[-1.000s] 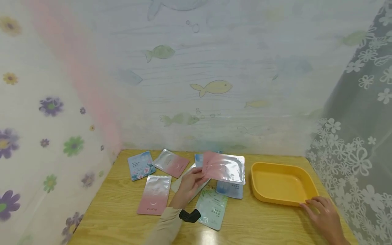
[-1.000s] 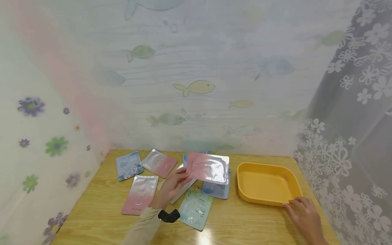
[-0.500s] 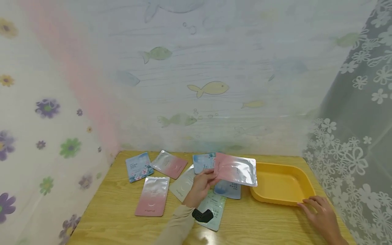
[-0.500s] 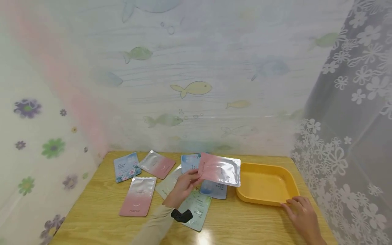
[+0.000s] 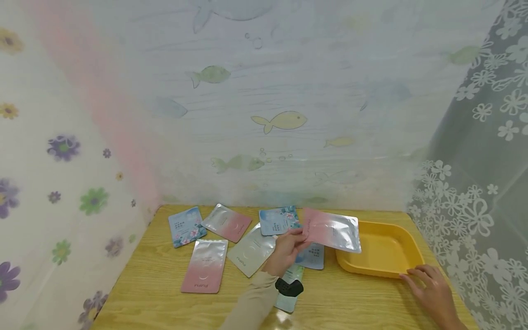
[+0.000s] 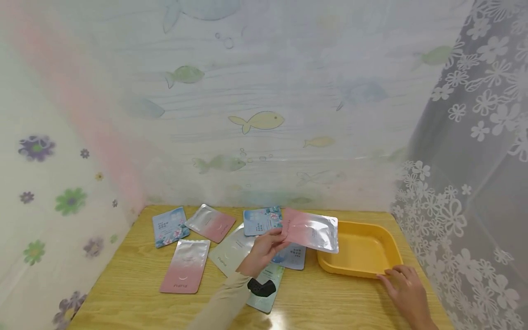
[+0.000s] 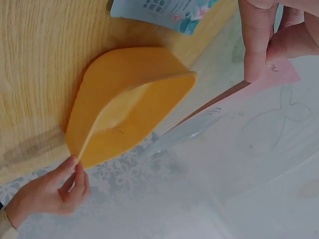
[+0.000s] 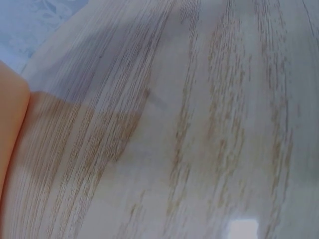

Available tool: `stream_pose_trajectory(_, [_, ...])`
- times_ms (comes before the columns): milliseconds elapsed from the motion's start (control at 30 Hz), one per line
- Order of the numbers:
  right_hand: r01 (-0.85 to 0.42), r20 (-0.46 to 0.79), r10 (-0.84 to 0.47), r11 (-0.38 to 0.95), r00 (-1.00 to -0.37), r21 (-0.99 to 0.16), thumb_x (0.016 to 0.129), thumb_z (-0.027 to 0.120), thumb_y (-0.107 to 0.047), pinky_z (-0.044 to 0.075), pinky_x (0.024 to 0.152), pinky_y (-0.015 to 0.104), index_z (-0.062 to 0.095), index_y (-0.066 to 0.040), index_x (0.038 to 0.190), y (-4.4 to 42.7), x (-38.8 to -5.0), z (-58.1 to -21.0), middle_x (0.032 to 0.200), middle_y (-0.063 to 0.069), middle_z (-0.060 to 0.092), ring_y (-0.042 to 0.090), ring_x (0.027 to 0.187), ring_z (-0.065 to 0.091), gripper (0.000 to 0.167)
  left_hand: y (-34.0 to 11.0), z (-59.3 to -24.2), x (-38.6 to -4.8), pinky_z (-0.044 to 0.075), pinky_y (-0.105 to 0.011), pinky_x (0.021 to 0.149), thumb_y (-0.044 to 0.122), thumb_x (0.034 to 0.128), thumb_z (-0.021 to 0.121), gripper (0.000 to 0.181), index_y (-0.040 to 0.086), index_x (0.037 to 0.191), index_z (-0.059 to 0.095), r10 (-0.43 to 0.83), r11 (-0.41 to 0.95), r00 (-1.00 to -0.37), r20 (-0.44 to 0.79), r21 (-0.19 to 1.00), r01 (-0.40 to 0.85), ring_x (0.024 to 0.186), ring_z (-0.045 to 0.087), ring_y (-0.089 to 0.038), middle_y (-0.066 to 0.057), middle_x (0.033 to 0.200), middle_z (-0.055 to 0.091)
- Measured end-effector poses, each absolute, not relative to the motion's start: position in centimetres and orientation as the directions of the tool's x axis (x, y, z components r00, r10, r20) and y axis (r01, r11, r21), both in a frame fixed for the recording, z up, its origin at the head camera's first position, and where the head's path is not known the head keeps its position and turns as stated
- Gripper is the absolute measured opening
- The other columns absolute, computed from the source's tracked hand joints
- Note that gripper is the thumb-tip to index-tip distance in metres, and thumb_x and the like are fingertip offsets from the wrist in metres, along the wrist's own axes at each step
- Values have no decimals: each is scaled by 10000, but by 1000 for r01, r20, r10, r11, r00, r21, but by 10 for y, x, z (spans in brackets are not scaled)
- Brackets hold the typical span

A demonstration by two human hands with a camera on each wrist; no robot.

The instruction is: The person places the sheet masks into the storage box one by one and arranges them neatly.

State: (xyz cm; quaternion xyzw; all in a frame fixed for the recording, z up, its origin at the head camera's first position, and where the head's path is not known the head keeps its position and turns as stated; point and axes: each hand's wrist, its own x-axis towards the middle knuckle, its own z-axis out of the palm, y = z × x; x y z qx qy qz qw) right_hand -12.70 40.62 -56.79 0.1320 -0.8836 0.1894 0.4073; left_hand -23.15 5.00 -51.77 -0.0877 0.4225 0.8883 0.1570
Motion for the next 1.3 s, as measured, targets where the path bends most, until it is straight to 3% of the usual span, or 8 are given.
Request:
stream_pose_trajectory(467, [-372,776,-66,901,-628,-225,865,438,-667,386,622,317,679,-1,682,409,-128,-572,701,85,555,254,687,478,732,105,-513,-235,576,-347,761,-127,821,610,317,-106,1137,621,147,-557,-927,-346,745,-367,856,673,-291,-220,986,651])
stream_pose_trajectory(833, [-401,785,-71,885,-616,-235,853,484,-653,398,617,265,697,-14,706,410,-128,-572,718,66,569,233,690,480,690,143,-516,-236,593,-367,665,-135,781,645,212,-66,976,689,28,-496,-912,-409,786,-368,646,672,-239,-193,829,652])
stream_pose_trajectory(1300, [-431,779,-75,864,-623,-261,852,514,-635,410,614,237,703,-25,713,410,-129,-573,725,58,574,205,701,481,654,179,-510,-228,592,-358,615,-121,778,668,161,-55,925,677,-37,-396,-916,-400,847,-354,681,686,-323,-166,774,654])
